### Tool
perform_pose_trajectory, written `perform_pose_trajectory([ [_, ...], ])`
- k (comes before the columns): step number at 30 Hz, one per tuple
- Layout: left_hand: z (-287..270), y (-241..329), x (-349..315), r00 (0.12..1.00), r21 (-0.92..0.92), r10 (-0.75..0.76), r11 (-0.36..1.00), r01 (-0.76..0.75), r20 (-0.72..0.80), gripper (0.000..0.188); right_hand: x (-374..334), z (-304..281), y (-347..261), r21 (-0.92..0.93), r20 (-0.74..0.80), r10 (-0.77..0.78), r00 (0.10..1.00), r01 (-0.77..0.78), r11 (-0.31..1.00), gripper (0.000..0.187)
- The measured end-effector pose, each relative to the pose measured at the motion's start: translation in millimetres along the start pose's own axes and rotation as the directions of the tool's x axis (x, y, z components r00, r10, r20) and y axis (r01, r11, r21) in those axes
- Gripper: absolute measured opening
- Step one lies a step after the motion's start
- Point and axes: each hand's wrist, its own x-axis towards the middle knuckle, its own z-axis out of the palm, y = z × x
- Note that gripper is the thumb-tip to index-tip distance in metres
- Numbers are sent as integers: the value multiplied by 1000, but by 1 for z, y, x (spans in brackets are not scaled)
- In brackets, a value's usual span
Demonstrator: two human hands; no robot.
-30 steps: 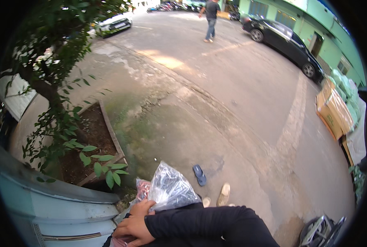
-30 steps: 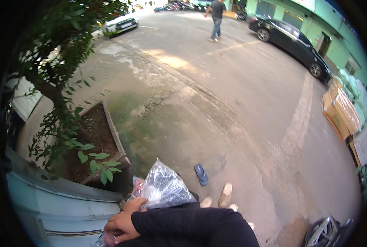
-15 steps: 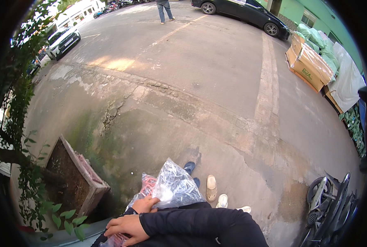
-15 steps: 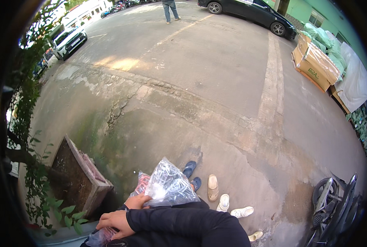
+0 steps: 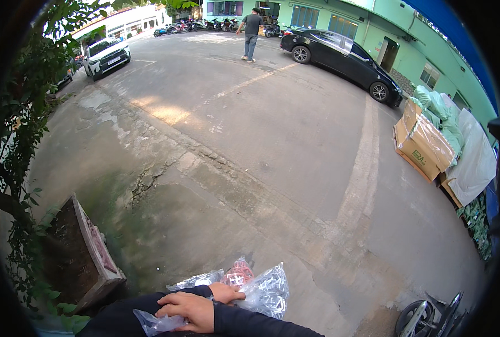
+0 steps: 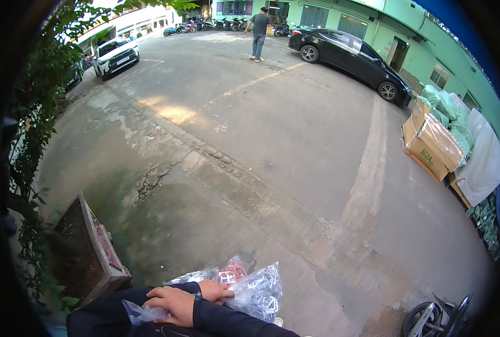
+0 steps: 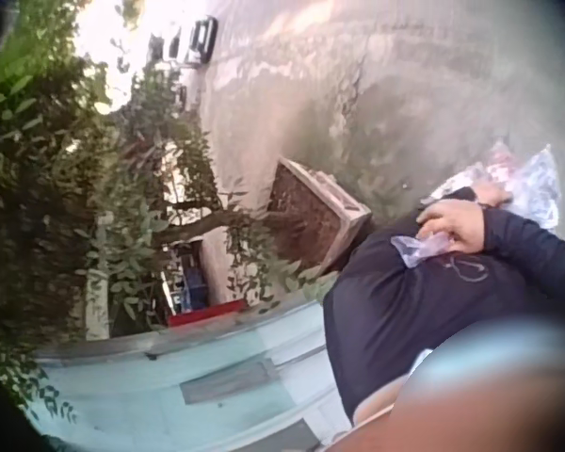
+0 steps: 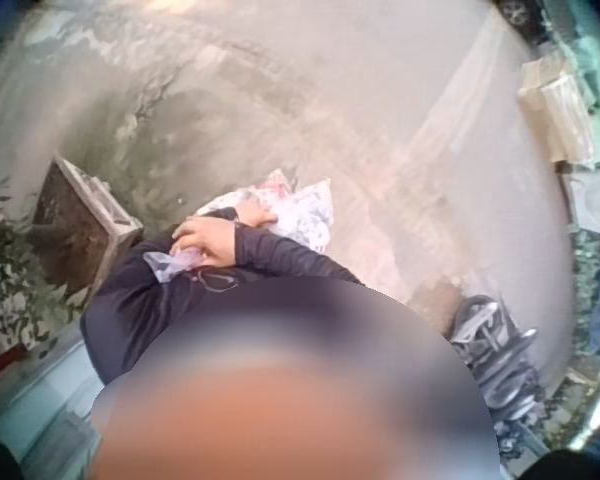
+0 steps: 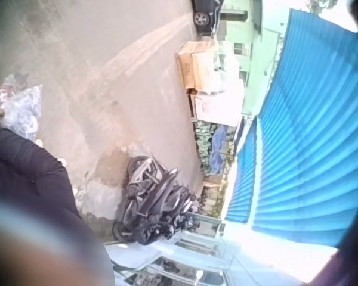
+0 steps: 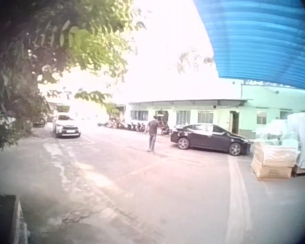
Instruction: The person sorts small shoe buckles from a table into plastic bags, then carries the bags out of the office and places them into a cardboard box in a warehouse area.
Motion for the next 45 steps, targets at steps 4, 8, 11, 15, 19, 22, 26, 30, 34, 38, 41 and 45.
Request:
perform_pose_trajectory([
  [4,-19,-4,31,998,18,64,998,-64,-10,43,-5,-30,-2,-17,5,66,998,-66,998,47],
  [8,-34,-15,50,996,-12,79,997,-79,-43,42,-2,-58,2,44,43,167,985,-168,985,47],
  [11,-46,-30,59,997,-50,48,997,-51,-53,40,4,-78,11,0,14,215,976,-215,977,52],
  [15,-67,-59,71,997,-45,22,999,-25,-74,41,20,-110,33,-67,168,252,953,-244,967,56],
  [19,-94,-104,89,998,-98,7,995,-13,-59,42,38,-157,66,-76,251,291,923,-281,957,55],
  [22,-117,-149,103,978,-158,86,981,-117,-192,41,55,-195,105,-33,202,236,951,-234,972,52],
  [26,-173,-223,126,985,-251,48,964,-89,-166,41,91,-268,179,66,206,240,949,-258,964,47],
  [30,-259,-296,140,981,-284,-8,958,-48,-193,39,141,-363,240,186,180,218,959,-251,950,43],
  [34,-336,-361,131,955,-314,-149,947,64,-257,37,185,-459,288,323,12,223,975,-215,922,41],
  [38,-404,-433,128,851,-371,-343,908,193,-398,36,201,-555,333,745,-180,628,757,-312,590,36],
  [41,-465,-497,135,692,-432,-490,858,277,-530,35,209,-647,392,863,-337,771,541,-151,483,34],
  [45,-553,-577,129,466,-477,-650,759,444,-600,34,219,-789,493,727,-646,632,429,91,681,33],
])
